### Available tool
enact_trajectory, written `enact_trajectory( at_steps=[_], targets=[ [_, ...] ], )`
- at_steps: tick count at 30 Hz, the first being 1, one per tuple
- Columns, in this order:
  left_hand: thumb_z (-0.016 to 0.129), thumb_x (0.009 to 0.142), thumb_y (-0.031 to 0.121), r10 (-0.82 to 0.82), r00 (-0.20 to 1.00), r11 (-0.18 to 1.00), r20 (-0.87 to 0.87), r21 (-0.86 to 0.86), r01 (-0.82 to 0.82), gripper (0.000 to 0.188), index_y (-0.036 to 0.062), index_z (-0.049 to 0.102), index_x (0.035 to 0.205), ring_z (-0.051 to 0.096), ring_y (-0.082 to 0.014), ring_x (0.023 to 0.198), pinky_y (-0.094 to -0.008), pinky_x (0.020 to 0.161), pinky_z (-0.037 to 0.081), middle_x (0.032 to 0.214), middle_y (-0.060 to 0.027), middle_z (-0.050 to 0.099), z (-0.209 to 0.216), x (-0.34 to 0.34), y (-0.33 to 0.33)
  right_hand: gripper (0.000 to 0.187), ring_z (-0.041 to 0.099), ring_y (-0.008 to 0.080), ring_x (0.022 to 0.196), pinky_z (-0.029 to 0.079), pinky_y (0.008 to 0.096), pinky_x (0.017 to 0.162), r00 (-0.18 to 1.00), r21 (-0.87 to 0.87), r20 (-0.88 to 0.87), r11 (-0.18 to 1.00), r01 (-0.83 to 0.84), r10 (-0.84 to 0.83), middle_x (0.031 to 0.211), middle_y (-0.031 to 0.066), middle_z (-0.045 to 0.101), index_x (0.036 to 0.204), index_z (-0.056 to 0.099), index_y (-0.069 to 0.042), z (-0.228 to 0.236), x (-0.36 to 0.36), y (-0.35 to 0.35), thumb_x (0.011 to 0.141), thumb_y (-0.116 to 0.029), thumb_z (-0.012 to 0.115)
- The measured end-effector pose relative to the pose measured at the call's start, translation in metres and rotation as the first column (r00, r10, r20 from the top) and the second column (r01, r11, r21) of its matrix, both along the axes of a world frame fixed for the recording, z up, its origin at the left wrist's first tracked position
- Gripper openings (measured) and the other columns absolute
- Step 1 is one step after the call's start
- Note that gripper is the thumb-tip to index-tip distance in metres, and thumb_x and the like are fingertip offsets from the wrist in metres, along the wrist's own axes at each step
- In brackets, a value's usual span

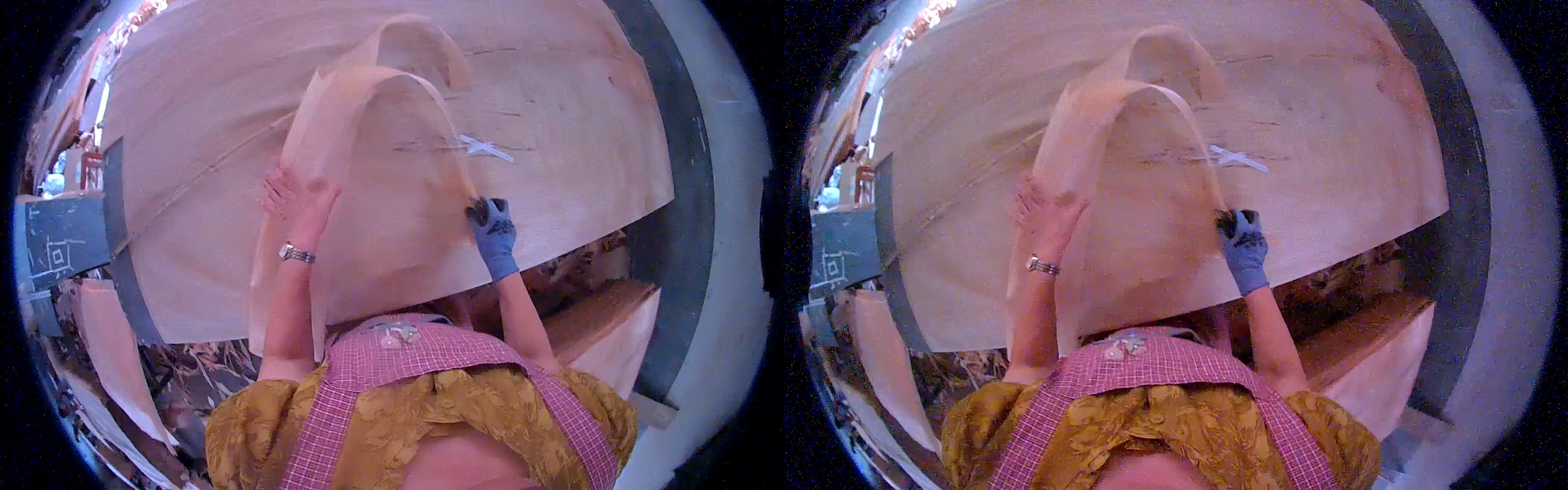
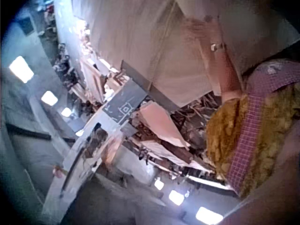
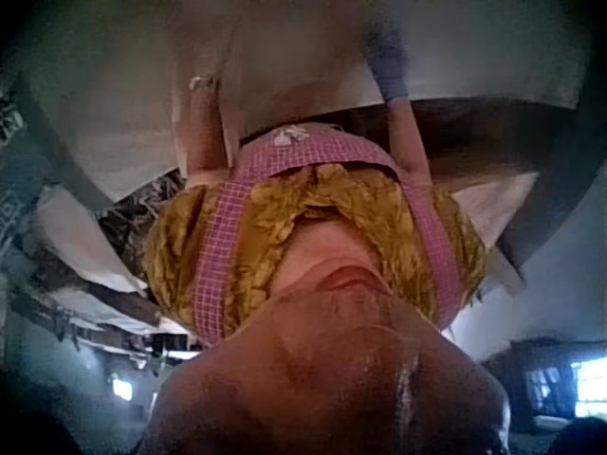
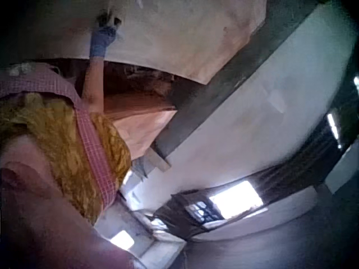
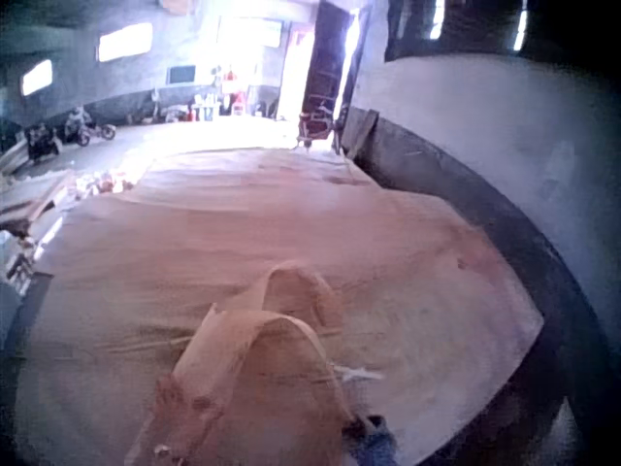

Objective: The person aligns strips of wood veneer on a workbench and applies small pieces of tape by hand to join the strips together.

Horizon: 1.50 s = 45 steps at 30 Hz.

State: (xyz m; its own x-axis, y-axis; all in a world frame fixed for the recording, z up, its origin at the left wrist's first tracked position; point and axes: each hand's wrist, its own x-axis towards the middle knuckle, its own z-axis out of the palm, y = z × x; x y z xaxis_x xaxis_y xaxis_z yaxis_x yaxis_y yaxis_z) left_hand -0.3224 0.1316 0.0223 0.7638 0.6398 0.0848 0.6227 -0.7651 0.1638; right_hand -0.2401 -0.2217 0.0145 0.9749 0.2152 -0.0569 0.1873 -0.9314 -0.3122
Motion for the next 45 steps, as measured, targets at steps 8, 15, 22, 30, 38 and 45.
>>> enact_trajectory(
  at_steps=[8,15,22,30,38,45],
  targets=[
    [0.069,0.078,0.029,-0.256,0.932,0.873,0.256,-0.352,0.337,0.045,0.0118,0.061,0.119,0.062,-0.03,0.08,-0.0434,0.071,0.05,0.085,-0.0129,0.066,0.032,-0.044,0.004,0.037,0.066,0.0169,0.089,0.053,0.0314,0.08,0.986,0.826,-0.169,0.544,0.148,-0.011,0.1,0.0084,0.07,0.117,0.063,0.0,0.016,-0.109,0.054,0.084,-0.013,0.073],
    [0.064,0.083,0.027,-0.595,0.609,0.049,0.524,-0.734,0.678,0.031,-0.0001,0.059,0.097,0.061,-0.0395,0.097,-0.0442,0.082,0.048,0.101,-0.024,0.064,0.097,-0.161,-0.101,0.04,0.062,0.0124,0.085,0.052,0.0259,0.074,0.905,0.904,-0.424,-0.087,0.42,-0.038,0.101,0.0028,0.064,0.124,0.055,-0.004,-0.002,-0.31,0.12,0.088,-0.016,0.069],
    [0.062,0.086,0.03,-0.805,0.314,0.092,0.503,-0.416,0.905,0.046,0.0047,0.057,0.124,0.056,-0.0389,0.108,-0.0458,0.094,0.044,0.117,-0.0237,0.059,0.101,-0.275,-0.01,0.03,0.062,0.0149,0.087,0.052,0.03,0.073,0.631,0.757,-0.619,-0.569,0.321,-0.468,0.104,0.0022,0.064,0.114,0.058,-0.01,0.019,-0.497,0.108,0.087,-0.01,0.069],
    [0.057,0.088,0.044,-0.484,0.871,0.873,0.077,0.102,0.476,0.062,0.0044,0.048,0.135,0.043,-0.032,0.131,-0.0546,0.109,0.028,0.141,-0.0164,0.047,-0.071,-0.226,0.433,0.036,0.056,0.016,0.054,0.047,0.0337,0.046,0.366,0.557,-0.247,0.177,0.811,-0.897,0.081,0.0093,0.064,0.106,0.06,0.004,-0.121,-0.644,0.081,0.082,-0.018,0.075],
    [0.057,0.09,0.031,-0.584,0.78,0.806,-0.225,-0.044,0.591,0.032,0.0103,0.061,0.115,0.061,-0.0275,0.107,-0.0454,0.089,0.046,0.118,-0.0133,0.063,-0.081,-0.255,0.535,0.024,0.06,0.0166,0.067,0.05,0.0316,0.059,0.564,0.361,0.101,0.558,0.747,-0.82,0.087,0.0036,0.062,0.109,0.06,-0.005,-0.139,-0.647,0.25,0.088,-0.016,0.062],
    [0.061,0.09,0.025,-0.68,0.686,-0.002,0.258,-0.937,0.35,0.044,0.005,0.055,0.129,0.067,-0.0182,0.082,-0.034,0.069,0.053,0.103,-0.0116,0.068,-0.025,-0.355,0.392,0.053,0.05,0.0302,0.124,0.048,0.0522,0.095,0.758,0.628,-0.562,-0.427,0.651,0.329,0.136,0.0131,0.051,0.143,0.039,-0.011,-0.026,-0.642,0.59,0.099,-0.04,0.047]
  ],
)
